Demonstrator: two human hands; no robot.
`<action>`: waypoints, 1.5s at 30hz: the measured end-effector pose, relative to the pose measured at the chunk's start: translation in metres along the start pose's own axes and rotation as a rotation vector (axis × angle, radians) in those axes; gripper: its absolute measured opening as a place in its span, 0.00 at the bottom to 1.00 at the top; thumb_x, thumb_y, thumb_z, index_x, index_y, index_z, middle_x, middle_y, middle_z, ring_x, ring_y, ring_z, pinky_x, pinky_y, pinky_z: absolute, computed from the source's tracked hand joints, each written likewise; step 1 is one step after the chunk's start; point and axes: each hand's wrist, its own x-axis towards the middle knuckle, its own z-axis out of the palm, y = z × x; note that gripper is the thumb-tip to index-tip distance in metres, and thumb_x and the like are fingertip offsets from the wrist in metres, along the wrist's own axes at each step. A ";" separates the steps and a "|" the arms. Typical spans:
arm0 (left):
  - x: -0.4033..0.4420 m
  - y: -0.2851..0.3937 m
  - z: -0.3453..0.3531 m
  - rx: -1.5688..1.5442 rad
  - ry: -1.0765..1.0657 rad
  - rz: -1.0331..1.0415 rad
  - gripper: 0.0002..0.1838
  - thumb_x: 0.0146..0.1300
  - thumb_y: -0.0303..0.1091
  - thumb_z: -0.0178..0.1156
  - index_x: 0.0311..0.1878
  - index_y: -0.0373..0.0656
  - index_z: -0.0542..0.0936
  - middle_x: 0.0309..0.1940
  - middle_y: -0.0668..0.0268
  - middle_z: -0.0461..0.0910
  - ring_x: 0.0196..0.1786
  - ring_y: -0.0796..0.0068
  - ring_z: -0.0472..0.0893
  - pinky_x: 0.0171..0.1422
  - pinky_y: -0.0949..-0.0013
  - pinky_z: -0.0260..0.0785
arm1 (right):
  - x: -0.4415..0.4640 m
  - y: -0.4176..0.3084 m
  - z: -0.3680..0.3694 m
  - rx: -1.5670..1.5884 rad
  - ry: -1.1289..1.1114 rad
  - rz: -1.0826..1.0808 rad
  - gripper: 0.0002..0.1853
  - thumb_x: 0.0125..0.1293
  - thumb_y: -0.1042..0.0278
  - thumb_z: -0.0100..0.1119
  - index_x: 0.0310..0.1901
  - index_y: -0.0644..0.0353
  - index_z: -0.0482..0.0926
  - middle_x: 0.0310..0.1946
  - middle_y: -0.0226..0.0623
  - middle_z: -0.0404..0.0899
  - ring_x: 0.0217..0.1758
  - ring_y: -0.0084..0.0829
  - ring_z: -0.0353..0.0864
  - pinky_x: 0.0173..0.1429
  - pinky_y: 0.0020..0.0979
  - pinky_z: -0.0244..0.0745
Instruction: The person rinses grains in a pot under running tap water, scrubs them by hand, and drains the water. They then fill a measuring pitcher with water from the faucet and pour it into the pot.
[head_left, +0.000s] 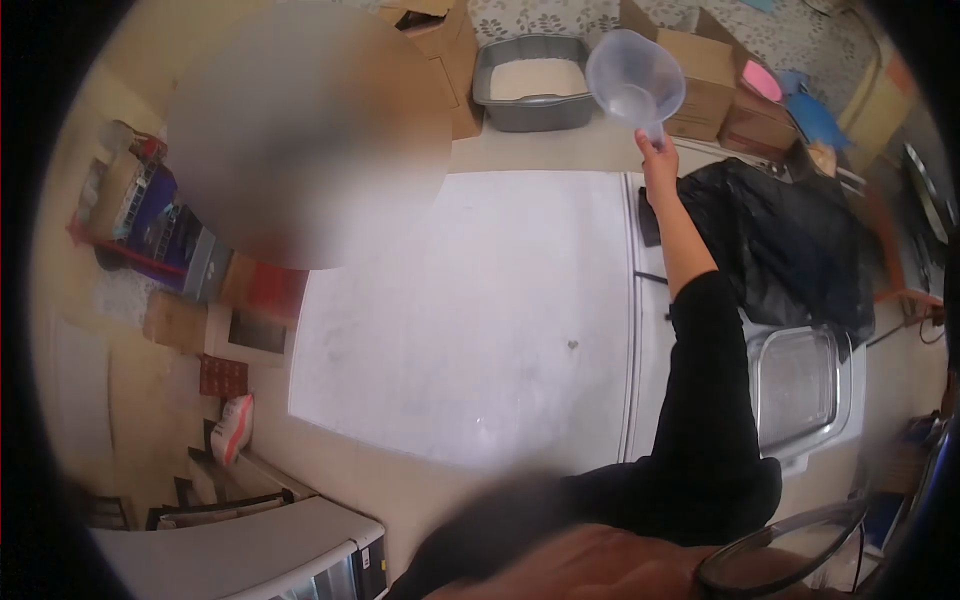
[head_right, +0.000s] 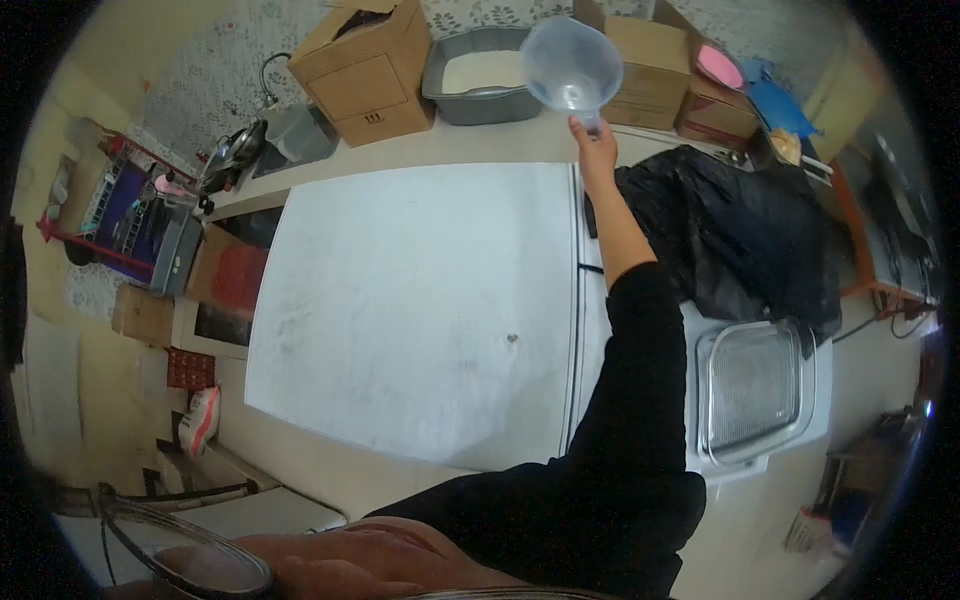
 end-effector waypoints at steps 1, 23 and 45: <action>-0.002 -0.009 -0.006 0.021 -0.011 0.022 0.19 0.66 0.42 0.49 0.55 0.42 0.74 0.53 0.53 0.76 0.57 0.59 0.74 0.58 0.57 0.67 | -0.028 -0.027 -0.006 -0.039 -0.030 -0.034 0.16 0.59 0.62 0.67 0.44 0.62 0.77 0.34 0.26 0.76 0.37 0.19 0.71 0.43 0.23 0.66; -0.075 -0.199 -0.013 1.041 -0.304 0.506 0.19 0.65 0.42 0.49 0.52 0.40 0.76 0.51 0.52 0.77 0.56 0.56 0.74 0.59 0.56 0.66 | -0.797 -0.450 -0.474 -0.910 0.143 -0.893 0.25 0.37 0.53 0.80 0.29 0.58 0.74 0.24 0.35 0.75 0.24 0.31 0.76 0.25 0.24 0.67; -0.352 -0.287 0.697 1.864 -0.877 0.883 0.19 0.64 0.42 0.49 0.49 0.38 0.77 0.49 0.50 0.78 0.56 0.53 0.74 0.60 0.55 0.66 | -1.120 -0.617 -1.028 1.144 0.509 -0.441 0.24 0.70 0.38 0.38 0.34 0.53 0.67 0.26 0.23 0.66 0.11 0.13 0.43 0.15 0.18 0.41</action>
